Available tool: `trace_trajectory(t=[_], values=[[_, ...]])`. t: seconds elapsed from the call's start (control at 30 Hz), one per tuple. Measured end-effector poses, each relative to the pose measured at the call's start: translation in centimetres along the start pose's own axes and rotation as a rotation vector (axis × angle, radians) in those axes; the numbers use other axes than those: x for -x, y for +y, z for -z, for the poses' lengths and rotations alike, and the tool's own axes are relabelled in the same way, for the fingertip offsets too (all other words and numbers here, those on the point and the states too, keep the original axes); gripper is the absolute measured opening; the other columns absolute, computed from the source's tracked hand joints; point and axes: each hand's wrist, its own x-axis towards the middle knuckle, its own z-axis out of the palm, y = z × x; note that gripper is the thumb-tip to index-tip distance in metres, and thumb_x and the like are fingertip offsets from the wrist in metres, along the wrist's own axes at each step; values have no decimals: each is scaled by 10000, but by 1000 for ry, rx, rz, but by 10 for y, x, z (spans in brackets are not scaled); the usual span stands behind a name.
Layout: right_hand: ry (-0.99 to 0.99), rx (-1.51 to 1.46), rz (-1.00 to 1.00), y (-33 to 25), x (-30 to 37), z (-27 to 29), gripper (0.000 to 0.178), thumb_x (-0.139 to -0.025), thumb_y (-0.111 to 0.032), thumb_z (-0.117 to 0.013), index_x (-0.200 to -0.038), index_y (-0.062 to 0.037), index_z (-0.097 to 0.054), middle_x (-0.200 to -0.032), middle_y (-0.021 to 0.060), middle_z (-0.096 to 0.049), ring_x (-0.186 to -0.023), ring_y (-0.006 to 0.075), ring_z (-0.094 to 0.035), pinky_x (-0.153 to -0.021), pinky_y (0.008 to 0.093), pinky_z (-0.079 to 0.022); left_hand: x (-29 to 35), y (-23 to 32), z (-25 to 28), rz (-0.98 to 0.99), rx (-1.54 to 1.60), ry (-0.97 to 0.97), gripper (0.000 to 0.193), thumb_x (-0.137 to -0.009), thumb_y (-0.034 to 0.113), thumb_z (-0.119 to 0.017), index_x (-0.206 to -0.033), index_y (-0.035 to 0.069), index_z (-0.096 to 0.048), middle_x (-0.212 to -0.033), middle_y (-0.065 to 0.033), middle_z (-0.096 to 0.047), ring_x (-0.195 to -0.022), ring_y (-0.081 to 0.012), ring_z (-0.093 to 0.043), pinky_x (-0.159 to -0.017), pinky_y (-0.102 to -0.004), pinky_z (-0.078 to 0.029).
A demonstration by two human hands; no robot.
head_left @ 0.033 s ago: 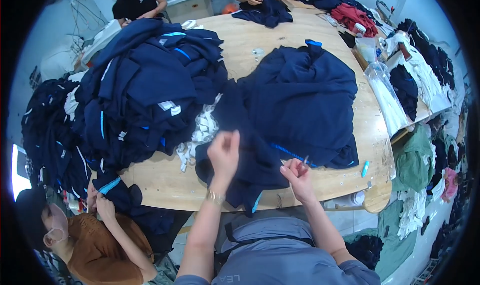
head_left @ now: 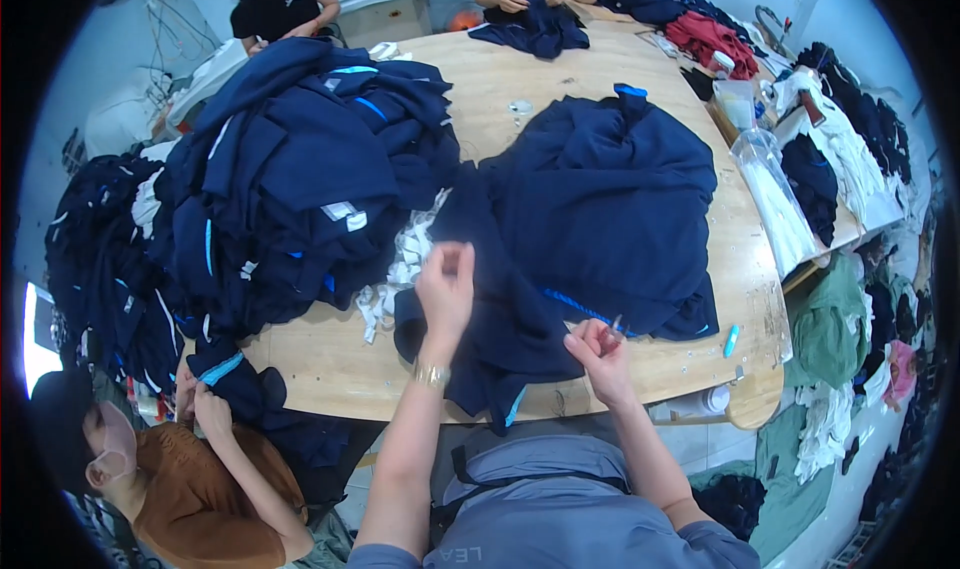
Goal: Trimming loose threads from blue garments using a small pair of thread snips.
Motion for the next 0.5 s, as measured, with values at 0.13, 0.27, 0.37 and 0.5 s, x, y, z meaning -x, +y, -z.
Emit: trace_trajectory(t=[0.13,0.27,0.37,0.5], values=[[-88,176,39,-18,10,7,419,-794,1,-644,-581,-100,-298,-614,-16,-447,-630,57,-404,-595,206,-347,-33,-94,-19,89,-471,-56,324,-846,259,-579,-1078,37,-540,-977,-201,-586,-929,-339,-553,-812,-414,-428],[-26,317,60,-10,17,45,402,-792,-14,-648,-572,-70,-316,-600,-7,-453,-588,65,-404,-555,216,-350,-27,-98,-20,82,-646,-253,192,-765,204,-647,-924,96,-631,-898,-118,-627,-911,-298,-550,-802,-427,-395],[100,1031,120,3,16,66,296,-786,-33,-650,-603,-19,-417,-589,16,-453,-540,81,-413,-507,236,-353,-14,-60,-16,-189,-573,-127,134,-749,170,-652,-866,107,-644,-832,-86,-610,-852,-280,-543,-783,-425,-383],[186,820,119,4,4,58,166,-784,-99,-676,-708,-6,-560,-564,-2,-450,-512,60,-421,-478,241,-350,49,46,4,-482,-135,-331,136,-715,80,-670,-843,97,-626,-695,-63,-544,-697,-262,-529,-630,-349,-455]])
